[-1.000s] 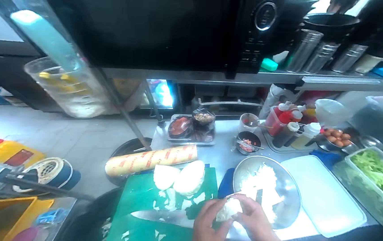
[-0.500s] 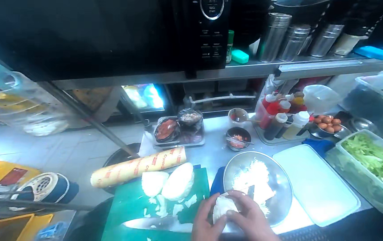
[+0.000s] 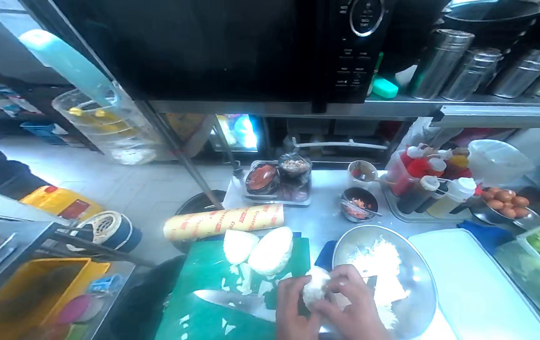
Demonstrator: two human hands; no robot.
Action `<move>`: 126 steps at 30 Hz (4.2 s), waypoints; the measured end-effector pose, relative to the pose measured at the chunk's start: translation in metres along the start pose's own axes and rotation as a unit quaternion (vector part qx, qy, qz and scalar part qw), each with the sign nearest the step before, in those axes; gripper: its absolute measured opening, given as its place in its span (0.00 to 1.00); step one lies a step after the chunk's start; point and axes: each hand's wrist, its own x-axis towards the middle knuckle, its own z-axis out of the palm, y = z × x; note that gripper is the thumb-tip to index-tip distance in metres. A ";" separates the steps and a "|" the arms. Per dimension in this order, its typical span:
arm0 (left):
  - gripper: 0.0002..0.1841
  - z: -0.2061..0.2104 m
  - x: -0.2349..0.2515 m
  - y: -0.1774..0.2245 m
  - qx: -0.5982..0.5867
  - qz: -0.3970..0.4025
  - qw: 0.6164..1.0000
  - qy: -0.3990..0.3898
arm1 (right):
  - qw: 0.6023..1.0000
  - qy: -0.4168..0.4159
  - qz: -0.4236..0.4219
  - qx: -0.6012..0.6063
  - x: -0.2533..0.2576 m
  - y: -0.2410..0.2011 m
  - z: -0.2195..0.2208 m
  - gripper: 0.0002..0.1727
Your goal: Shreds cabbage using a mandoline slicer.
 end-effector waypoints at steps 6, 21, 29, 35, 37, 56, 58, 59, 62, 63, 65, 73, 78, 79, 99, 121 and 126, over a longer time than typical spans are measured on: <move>0.28 -0.003 0.007 -0.001 -0.046 0.107 0.992 0.052 | 0.995 -0.025 -0.023 0.090 0.021 -0.018 0.004 0.06; 0.23 -0.020 0.012 0.017 -0.147 0.095 0.984 0.013 | 0.991 -0.048 -0.078 0.100 0.027 -0.027 0.001 0.05; 0.29 -0.015 0.012 0.022 -0.108 0.084 0.990 0.033 | 0.996 0.041 -0.076 0.025 0.015 -0.031 0.011 0.08; 0.34 -0.018 0.010 0.023 -0.147 0.013 0.989 0.019 | 0.994 0.048 0.000 0.095 0.013 -0.038 0.008 0.05; 0.35 -0.022 0.010 0.026 -0.165 -0.030 0.986 0.012 | 0.988 0.062 0.028 0.137 0.013 -0.039 0.005 0.05; 0.28 -0.111 -0.006 -0.011 -0.367 -0.266 0.878 0.152 | 0.952 -0.274 0.135 -0.020 0.052 -0.002 0.088 0.25; 0.28 -0.107 -0.012 -0.011 -0.265 -0.208 0.932 0.136 | 0.933 -0.291 0.153 0.144 0.053 -0.016 0.079 0.34; 0.28 -0.104 -0.015 -0.010 -0.207 -0.179 0.954 0.122 | 0.915 -0.311 0.155 0.206 0.053 -0.019 0.076 0.38; 0.29 -0.091 -0.020 0.000 -0.116 -0.102 0.984 0.089 | 0.864 -0.350 0.144 0.332 0.045 -0.012 0.071 0.34; 0.30 -0.087 -0.022 0.002 -0.108 -0.081 0.988 0.080 | 0.854 -0.349 0.144 0.359 0.041 -0.009 0.071 0.30; 0.32 -0.080 -0.024 0.004 -0.096 -0.034 0.993 0.060 | 0.841 -0.332 0.142 0.402 0.034 -0.006 0.068 0.24; 0.30 -0.068 -0.019 0.020 0.034 0.099 0.994 0.002 | 0.815 -0.258 0.106 0.508 0.016 -0.004 0.041 0.24; 0.24 -0.062 -0.013 0.020 0.016 0.097 0.994 -0.048 | 0.876 -0.201 0.053 0.435 0.008 -0.004 0.023 0.22; 0.22 -0.061 -0.013 0.020 0.022 0.101 0.993 -0.056 | 0.891 -0.187 0.043 0.412 0.006 -0.005 0.019 0.21; 0.23 -0.016 -0.008 0.017 -0.116 0.085 0.979 -0.143 | 0.943 -0.073 -0.020 0.323 -0.023 -0.002 -0.026 0.26; 0.14 -0.012 -0.010 0.021 -0.018 0.217 0.966 -0.137 | 0.875 -0.140 0.130 0.444 -0.025 -0.006 -0.036 0.16; 0.15 -0.014 -0.007 0.023 0.030 0.245 0.959 -0.140 | 0.884 -0.132 0.139 0.427 -0.025 -0.006 -0.036 0.15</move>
